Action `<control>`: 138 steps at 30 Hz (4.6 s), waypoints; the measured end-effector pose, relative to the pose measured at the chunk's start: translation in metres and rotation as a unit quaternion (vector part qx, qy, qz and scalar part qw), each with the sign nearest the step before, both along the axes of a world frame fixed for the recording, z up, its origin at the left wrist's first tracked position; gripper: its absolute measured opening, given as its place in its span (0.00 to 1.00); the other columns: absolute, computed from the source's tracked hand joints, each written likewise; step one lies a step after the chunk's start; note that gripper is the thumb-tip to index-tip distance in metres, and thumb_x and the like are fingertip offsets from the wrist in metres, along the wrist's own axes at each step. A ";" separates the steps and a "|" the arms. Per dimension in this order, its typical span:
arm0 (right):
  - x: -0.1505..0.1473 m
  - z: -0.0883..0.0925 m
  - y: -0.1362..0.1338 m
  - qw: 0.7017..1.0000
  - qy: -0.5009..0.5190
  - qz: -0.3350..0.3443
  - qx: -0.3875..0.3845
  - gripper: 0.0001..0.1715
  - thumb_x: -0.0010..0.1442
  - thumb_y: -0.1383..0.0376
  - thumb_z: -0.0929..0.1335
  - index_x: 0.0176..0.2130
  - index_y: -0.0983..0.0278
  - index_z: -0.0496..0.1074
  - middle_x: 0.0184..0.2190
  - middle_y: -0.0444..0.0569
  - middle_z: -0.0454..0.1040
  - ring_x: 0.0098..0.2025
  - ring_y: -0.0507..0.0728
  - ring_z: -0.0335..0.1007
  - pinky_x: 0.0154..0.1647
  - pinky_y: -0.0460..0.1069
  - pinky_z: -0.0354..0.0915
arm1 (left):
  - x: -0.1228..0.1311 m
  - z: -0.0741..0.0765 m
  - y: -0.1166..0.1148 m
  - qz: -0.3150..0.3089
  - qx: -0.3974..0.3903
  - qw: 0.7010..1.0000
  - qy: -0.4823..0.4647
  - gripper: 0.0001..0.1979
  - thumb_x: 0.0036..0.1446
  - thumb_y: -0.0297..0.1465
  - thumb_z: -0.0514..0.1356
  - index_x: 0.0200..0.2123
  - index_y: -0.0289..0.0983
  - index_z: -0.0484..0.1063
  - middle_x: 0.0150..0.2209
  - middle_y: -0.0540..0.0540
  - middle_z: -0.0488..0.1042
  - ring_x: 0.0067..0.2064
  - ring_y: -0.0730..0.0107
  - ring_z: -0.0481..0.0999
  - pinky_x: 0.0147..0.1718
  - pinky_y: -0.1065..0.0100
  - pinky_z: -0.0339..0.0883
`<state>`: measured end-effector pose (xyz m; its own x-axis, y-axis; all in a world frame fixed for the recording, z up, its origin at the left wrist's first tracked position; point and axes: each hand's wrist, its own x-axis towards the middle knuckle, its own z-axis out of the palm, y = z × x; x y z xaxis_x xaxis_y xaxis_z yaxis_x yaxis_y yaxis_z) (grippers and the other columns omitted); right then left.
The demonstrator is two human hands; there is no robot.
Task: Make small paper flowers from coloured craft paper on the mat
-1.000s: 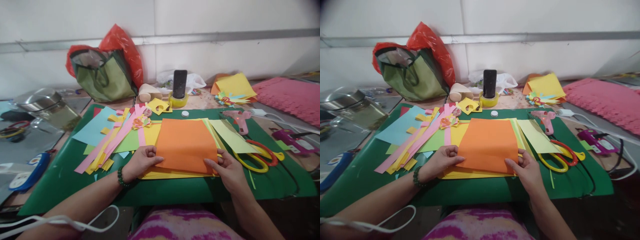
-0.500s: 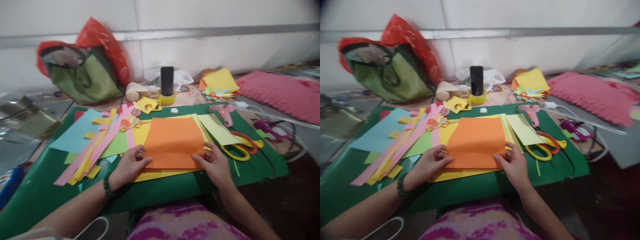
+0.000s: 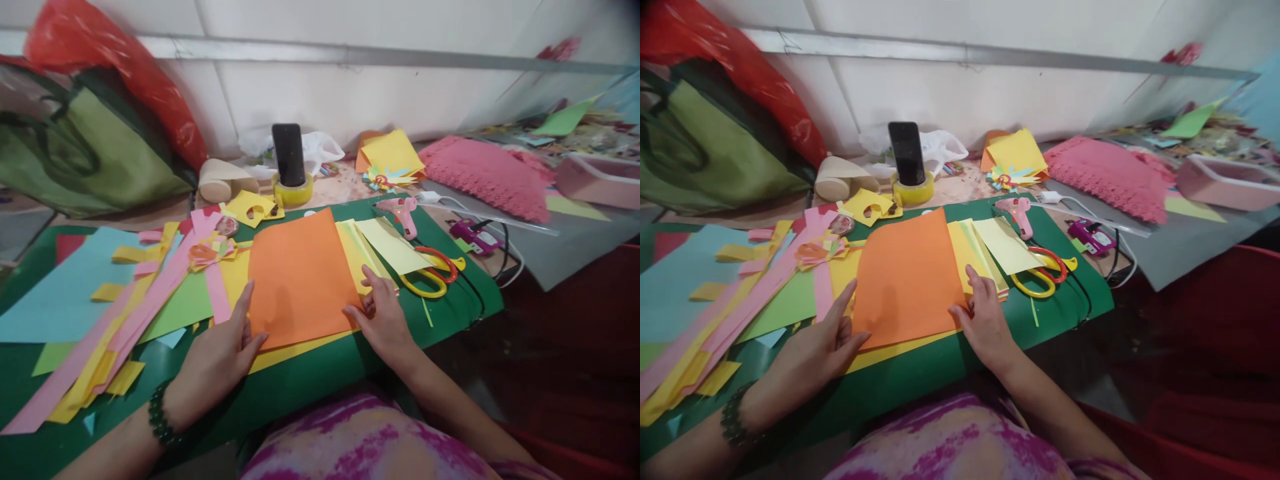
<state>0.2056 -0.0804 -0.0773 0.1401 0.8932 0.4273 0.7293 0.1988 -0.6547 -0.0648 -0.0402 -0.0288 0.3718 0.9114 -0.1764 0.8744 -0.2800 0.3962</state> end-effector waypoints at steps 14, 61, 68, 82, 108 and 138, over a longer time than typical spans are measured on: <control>0.017 -0.001 0.002 0.985 -0.171 0.000 -0.007 0.35 0.63 0.48 0.62 0.62 0.64 0.58 0.46 0.59 0.68 0.43 0.63 0.71 0.38 0.57 0.72 | -0.004 0.003 -0.002 -0.411 0.256 0.868 0.111 0.19 0.64 0.23 0.50 0.57 0.39 0.63 0.39 0.44 0.71 0.38 0.64 0.67 0.39 0.63 0.60; 0.047 0.040 -0.017 0.910 -0.283 0.295 0.065 0.20 0.59 0.76 0.59 0.43 0.65 0.75 0.35 0.53 0.78 0.36 0.57 0.73 0.35 0.52 0.73 | -0.022 0.012 -0.035 -0.289 0.245 0.923 0.074 0.14 0.57 0.24 0.52 0.44 0.34 0.73 0.45 0.39 0.76 0.46 0.57 0.72 0.50 0.55 0.63; 0.015 0.044 -0.007 0.905 -0.279 0.317 0.057 0.24 0.58 0.59 0.69 0.52 0.67 0.70 0.48 0.60 0.76 0.49 0.64 0.71 0.47 0.60 0.71 | 0.013 0.008 -0.013 -0.309 0.207 0.925 0.079 0.22 0.63 0.39 0.53 0.54 0.31 0.65 0.51 0.33 0.71 0.50 0.53 0.70 0.49 0.55 0.66; -0.004 0.033 -0.002 0.879 -0.375 0.292 0.032 0.18 0.57 0.76 0.61 0.47 0.69 0.69 0.41 0.59 0.76 0.43 0.63 0.72 0.41 0.56 0.72 | 0.031 0.010 0.000 -0.332 0.225 0.895 0.196 0.16 0.62 0.25 0.50 0.52 0.28 0.66 0.41 0.37 0.73 0.39 0.57 0.71 0.40 0.59 0.68; 0.027 0.031 0.027 0.970 0.018 0.062 -0.236 0.38 0.53 0.55 0.69 0.59 0.66 0.63 0.21 0.40 0.67 0.24 0.55 0.64 0.24 0.47 0.58 | 0.018 0.005 0.046 0.002 -0.001 0.993 -0.122 0.32 0.55 0.35 0.58 0.62 0.34 0.56 0.24 0.53 0.69 0.28 0.66 0.71 0.28 0.68 0.63; 0.017 0.016 0.013 0.968 -0.152 -0.017 -0.202 0.35 0.60 0.57 0.65 0.63 0.66 0.58 0.27 0.46 0.71 0.23 0.55 0.65 0.23 0.48 0.57 | 0.028 0.002 0.029 -0.088 0.176 0.957 0.212 0.29 0.65 0.35 0.52 0.65 0.30 0.49 0.34 0.41 0.75 0.38 0.55 0.71 0.34 0.61 0.63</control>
